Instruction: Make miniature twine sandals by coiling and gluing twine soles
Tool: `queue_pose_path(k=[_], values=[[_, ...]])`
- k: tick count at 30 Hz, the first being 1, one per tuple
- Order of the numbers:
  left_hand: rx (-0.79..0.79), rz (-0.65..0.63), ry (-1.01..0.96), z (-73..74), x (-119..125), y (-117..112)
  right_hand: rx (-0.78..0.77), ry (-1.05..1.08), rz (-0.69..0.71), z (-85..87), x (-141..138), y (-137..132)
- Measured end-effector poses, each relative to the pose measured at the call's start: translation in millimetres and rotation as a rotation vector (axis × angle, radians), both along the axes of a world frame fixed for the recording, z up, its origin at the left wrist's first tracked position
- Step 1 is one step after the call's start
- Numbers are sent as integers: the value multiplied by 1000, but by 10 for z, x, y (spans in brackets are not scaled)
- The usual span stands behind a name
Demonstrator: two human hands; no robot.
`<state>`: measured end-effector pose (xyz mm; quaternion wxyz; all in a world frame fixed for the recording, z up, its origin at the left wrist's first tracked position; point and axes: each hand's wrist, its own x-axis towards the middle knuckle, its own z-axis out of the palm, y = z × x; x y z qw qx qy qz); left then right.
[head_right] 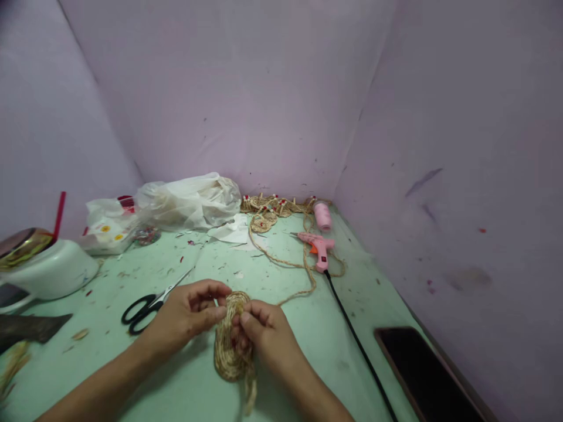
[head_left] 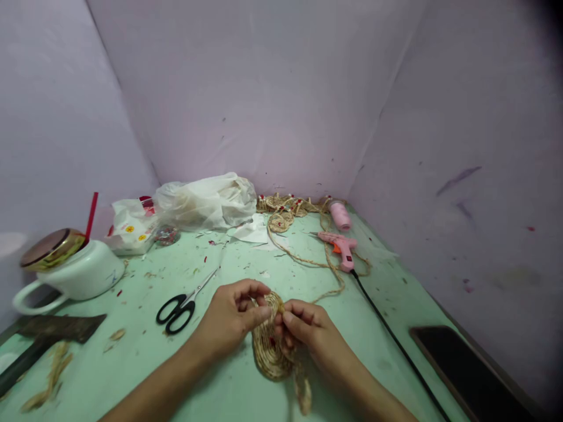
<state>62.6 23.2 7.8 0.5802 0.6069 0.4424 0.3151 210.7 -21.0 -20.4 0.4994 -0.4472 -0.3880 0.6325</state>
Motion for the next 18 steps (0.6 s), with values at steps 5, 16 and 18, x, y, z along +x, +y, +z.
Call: queue_pose_path(k=[5, 16, 18], values=[[35, -185, -42, -38, -62, 21, 60, -165, 45, 27, -19, -49], [440, -142, 78, 0, -18, -101, 28, -191, -29, 40, -24, -58], [472, -128, 108, 7, -13, -122, 27, -185, -27, 38, -3, -61]])
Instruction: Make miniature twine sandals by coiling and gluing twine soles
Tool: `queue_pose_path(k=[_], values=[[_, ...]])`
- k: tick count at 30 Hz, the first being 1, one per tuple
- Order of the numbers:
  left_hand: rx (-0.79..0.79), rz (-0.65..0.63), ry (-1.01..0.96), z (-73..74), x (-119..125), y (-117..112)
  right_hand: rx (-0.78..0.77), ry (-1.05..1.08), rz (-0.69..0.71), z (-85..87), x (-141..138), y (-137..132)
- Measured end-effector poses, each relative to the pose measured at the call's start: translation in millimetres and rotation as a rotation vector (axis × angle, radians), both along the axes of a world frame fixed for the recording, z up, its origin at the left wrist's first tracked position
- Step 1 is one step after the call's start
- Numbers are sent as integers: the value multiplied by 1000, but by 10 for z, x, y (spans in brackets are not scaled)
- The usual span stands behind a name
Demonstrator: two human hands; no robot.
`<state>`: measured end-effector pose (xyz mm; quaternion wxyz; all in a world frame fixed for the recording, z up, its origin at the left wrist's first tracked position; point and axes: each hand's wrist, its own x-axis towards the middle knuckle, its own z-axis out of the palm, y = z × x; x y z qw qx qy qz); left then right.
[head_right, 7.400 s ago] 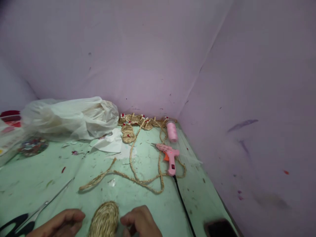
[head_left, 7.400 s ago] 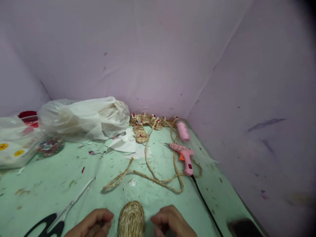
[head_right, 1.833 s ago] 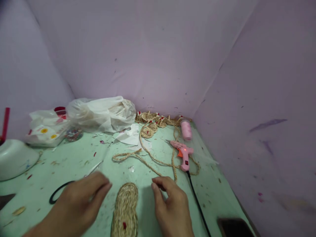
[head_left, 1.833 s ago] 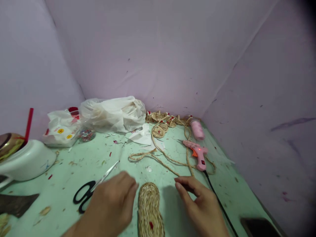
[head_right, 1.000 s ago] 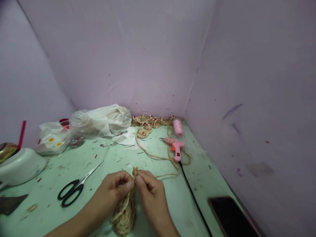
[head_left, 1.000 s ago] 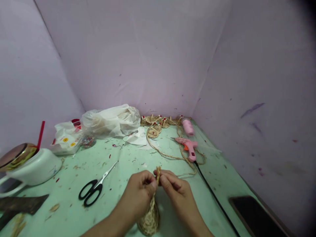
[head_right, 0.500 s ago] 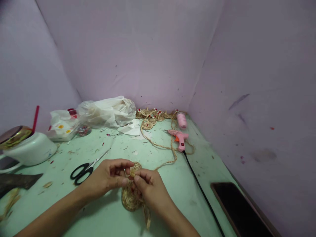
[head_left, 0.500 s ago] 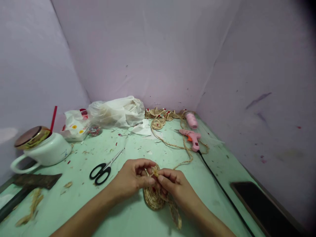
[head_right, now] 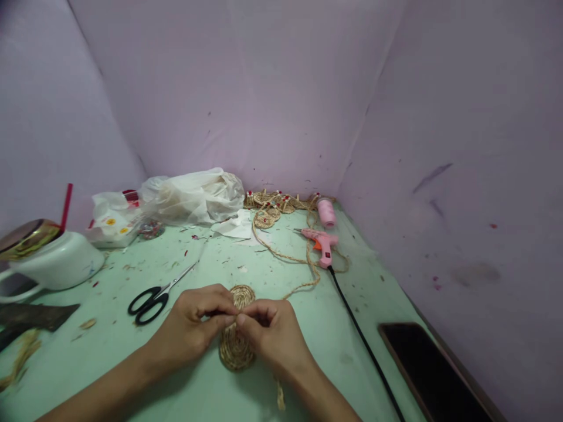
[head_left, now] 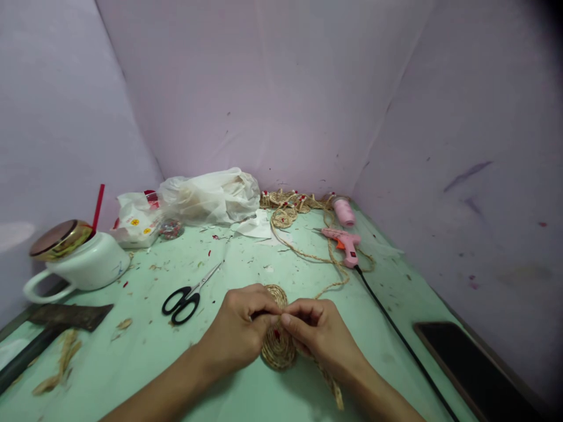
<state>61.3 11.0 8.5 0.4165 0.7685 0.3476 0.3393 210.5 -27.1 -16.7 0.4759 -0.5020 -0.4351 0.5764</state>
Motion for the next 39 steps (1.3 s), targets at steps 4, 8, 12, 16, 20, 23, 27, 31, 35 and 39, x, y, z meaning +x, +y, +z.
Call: queue_pose_path(k=[4, 8, 12, 16, 20, 23, 27, 31, 35, 39], values=[[28, 11, 46, 12, 1, -21, 15, -37, 52, 25, 26, -17], [78, -43, 39, 18, 4, -15, 18, -98, 27, 71, 12, -21], [-52, -65, 45, 48, -20, 46, -45, -5, 2, 45, 14, 2], [-38, -124, 36, 58, -59, 88, -100, 106, 12, 26, 33, 20], [165, -238, -9, 6, -70, 65, -175, 123, 48, 60, 37, 21], [432, -300, 48, -38, -75, 47, -180, 119, 63, 47, 44, 24], [705, -255, 189, -75, -85, 41, -170, 174, 73, 16, 58, 24], [710, -204, 154, -113, -78, 56, -143, 252, 119, 39, 64, 1], [474, -133, 58, -102, -58, 84, -142, 296, 128, 27, 67, -2], [36, 99, 107, -14, -46, 91, -150, 227, 19, 1, 55, 27]])
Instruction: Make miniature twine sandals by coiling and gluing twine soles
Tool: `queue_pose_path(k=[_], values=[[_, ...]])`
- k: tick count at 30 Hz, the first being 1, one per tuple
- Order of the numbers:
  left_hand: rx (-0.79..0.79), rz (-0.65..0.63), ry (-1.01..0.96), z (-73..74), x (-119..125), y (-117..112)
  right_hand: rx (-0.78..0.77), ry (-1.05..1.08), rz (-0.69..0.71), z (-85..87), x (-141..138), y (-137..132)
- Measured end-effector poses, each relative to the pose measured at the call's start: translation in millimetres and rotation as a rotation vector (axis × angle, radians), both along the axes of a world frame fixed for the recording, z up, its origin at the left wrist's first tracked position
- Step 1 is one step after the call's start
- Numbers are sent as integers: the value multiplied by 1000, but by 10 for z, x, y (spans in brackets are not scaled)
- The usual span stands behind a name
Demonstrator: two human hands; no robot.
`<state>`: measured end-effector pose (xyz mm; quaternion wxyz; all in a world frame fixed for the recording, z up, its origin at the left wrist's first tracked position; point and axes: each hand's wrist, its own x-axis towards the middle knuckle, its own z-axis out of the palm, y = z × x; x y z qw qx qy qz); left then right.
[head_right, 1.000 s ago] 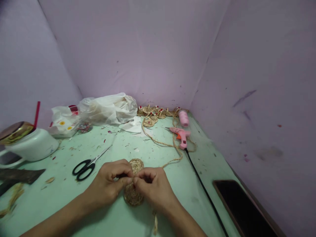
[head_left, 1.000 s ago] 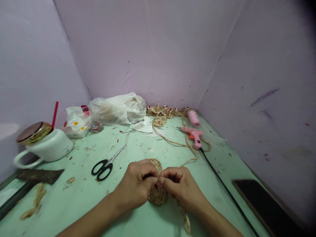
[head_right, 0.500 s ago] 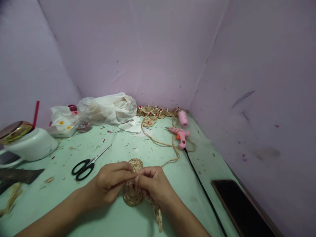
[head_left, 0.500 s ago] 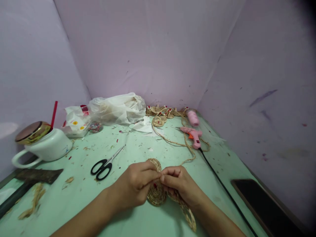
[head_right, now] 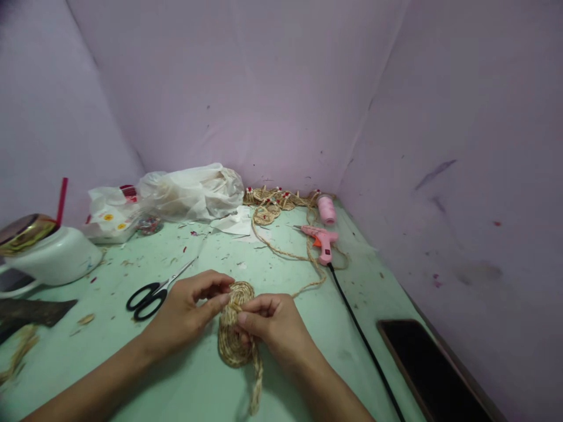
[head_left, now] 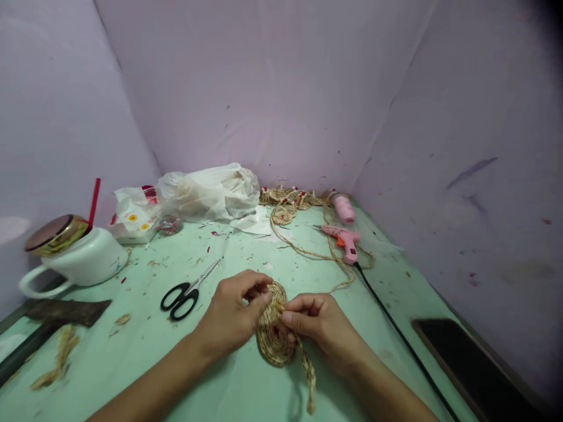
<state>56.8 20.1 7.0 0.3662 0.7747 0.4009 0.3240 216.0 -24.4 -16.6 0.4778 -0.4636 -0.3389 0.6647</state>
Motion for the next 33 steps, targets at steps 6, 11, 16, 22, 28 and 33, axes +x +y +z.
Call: queue_pose_path(k=[6, 11, 16, 22, 28, 33], values=[[-397, -17, -24, 32, 44, -41, 20, -123, -69, 25, -31, 6], [-487, -34, -159, 12, 74, -60, -3, -5, -16, 10, -31, -17], [-523, -41, -218, 15, 70, -58, -45, 89, -18, 5, -19, -11], [-410, -57, -222, 6, 69, -47, -41, 123, -8, -5, -2, -11], [-275, -122, -135, 16, 30, -33, -25, 118, 4, -9, -4, -12], [175, -352, -104, 11, -54, 5, -45, 126, -14, 6, -11, -22]])
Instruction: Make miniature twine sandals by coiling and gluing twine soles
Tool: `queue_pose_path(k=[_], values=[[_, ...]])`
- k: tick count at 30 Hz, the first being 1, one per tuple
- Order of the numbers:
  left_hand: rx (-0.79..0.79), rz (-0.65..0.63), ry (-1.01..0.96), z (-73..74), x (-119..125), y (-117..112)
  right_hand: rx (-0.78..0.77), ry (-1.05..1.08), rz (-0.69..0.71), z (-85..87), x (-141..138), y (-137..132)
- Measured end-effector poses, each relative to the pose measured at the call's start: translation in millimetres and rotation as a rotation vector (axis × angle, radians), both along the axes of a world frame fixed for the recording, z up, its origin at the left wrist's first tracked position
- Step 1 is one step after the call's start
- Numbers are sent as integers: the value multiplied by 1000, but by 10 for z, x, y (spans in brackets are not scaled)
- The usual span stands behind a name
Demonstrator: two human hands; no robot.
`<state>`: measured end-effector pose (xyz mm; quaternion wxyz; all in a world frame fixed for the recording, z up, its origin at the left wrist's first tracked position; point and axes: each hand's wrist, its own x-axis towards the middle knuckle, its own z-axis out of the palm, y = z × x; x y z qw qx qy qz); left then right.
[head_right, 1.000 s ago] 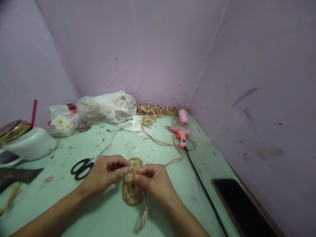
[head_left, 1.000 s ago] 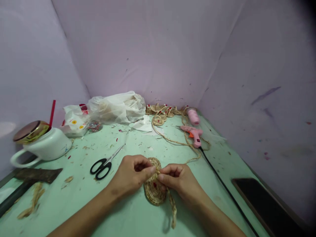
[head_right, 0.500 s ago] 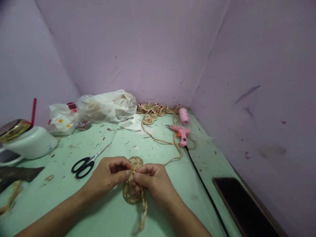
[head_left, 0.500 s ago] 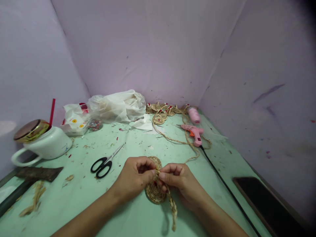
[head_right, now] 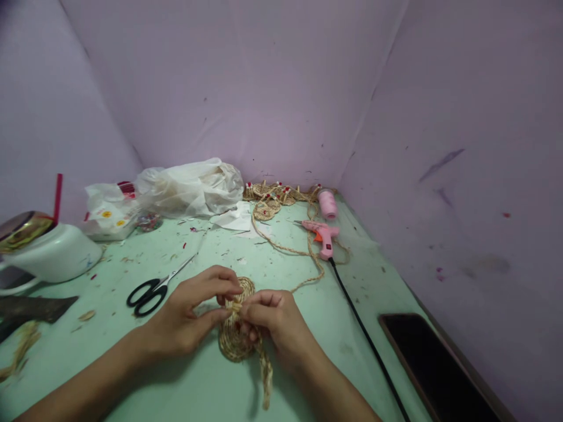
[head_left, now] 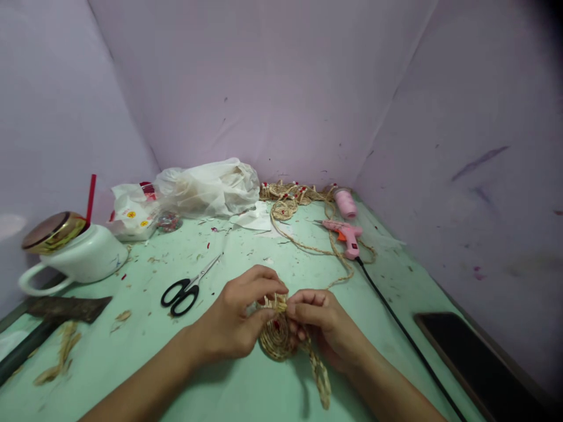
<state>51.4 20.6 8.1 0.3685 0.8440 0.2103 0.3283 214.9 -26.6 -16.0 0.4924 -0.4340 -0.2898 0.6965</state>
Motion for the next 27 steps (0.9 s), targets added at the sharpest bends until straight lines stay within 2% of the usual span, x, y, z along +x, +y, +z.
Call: queue_pose_path(k=[2, 4, 8, 12, 15, 17, 21, 23, 27], values=[[138, -47, -16, -25, -23, 13, -11, -6, 5, 10, -2, -1], [202, -57, -19, -54, -35, 20, -14, -22, 23, 18, -3, 1], [271, -64, -13, -82, -38, 25, -24, -58, 39, 25, -3, 4], [274, -93, 26, -39, -23, 12, -8, -115, 40, 32, -8, -3], [167, -89, 68, -5, -1, -14, 27, -194, 23, 52, -13, -5], [51, -36, 86, 2, 21, -34, 51, -252, 8, 66, -13, -3], [-374, 163, 77, 2, 78, -61, 127, -373, 0, 75, -14, -8], [-562, 215, 36, 7, 104, -66, 183, -436, -5, 69, -22, -20], [-716, 277, 6, 28, 129, -63, 344, -593, -27, 44, -44, -54]])
